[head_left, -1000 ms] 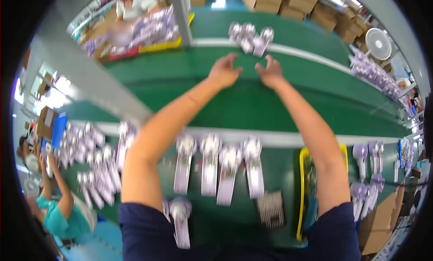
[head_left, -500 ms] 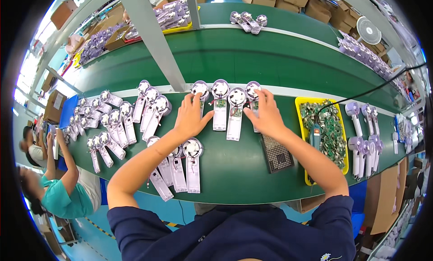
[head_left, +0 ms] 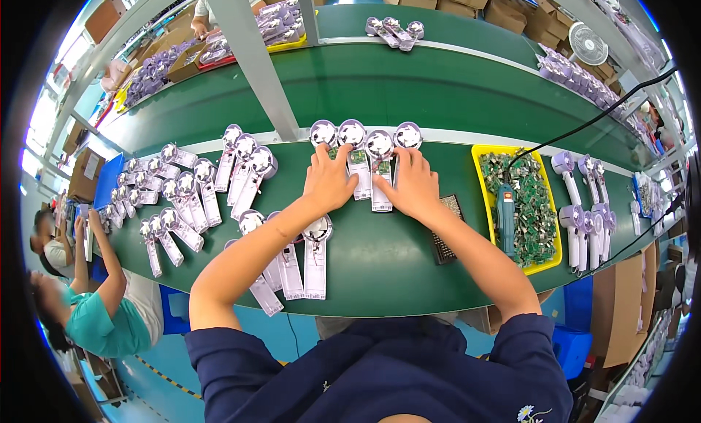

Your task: Assembling the internal electronic components and housing of handheld portable fans on an assembly line.

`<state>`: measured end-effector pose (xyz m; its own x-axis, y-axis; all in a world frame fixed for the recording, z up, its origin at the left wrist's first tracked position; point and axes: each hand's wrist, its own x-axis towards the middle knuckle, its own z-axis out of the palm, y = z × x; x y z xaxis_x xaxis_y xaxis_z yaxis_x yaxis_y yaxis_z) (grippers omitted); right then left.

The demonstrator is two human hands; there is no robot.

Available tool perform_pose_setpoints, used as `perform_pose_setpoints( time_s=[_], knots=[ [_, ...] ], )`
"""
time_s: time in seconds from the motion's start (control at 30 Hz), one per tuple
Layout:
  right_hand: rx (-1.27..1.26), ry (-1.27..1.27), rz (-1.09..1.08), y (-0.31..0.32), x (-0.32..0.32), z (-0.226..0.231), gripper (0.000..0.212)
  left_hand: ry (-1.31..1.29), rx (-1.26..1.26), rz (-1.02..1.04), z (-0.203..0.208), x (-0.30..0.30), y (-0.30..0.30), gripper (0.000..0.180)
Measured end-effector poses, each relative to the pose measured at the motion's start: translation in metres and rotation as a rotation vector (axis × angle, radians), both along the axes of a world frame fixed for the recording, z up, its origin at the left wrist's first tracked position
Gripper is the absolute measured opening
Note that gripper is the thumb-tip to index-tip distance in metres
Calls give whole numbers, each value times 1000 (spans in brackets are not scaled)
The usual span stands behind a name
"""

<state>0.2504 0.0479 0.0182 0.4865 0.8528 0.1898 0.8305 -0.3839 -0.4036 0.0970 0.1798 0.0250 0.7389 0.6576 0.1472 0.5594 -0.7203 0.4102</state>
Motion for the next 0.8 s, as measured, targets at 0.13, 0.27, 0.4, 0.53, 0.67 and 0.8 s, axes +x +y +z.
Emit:
perform_pose_setpoints(
  time_s=[0.13, 0.27, 0.4, 0.53, 0.67, 0.8],
  knots=[
    [-5, -27, 30, 1, 2, -4, 73, -16, 9, -8, -8, 5, 4, 61],
    [16, -73, 67, -2, 4, -2, 70, 6, 42, -13, -8, 7, 6, 59],
    [12, -1, 123, -2, 15, -7, 70, 32, 16, -4, -5, 10, 6, 58],
    [42, 119, 216, -5, 36, -11, 68, 38, 42, -3, -9, 12, 8, 56],
    [-28, 190, 217, -8, 36, 5, 62, 32, 62, 13, -9, 14, 4, 55],
    [-200, 133, 158, -4, 38, 12, 64, 110, 43, 64, 2, 24, -7, 70]
  ],
)
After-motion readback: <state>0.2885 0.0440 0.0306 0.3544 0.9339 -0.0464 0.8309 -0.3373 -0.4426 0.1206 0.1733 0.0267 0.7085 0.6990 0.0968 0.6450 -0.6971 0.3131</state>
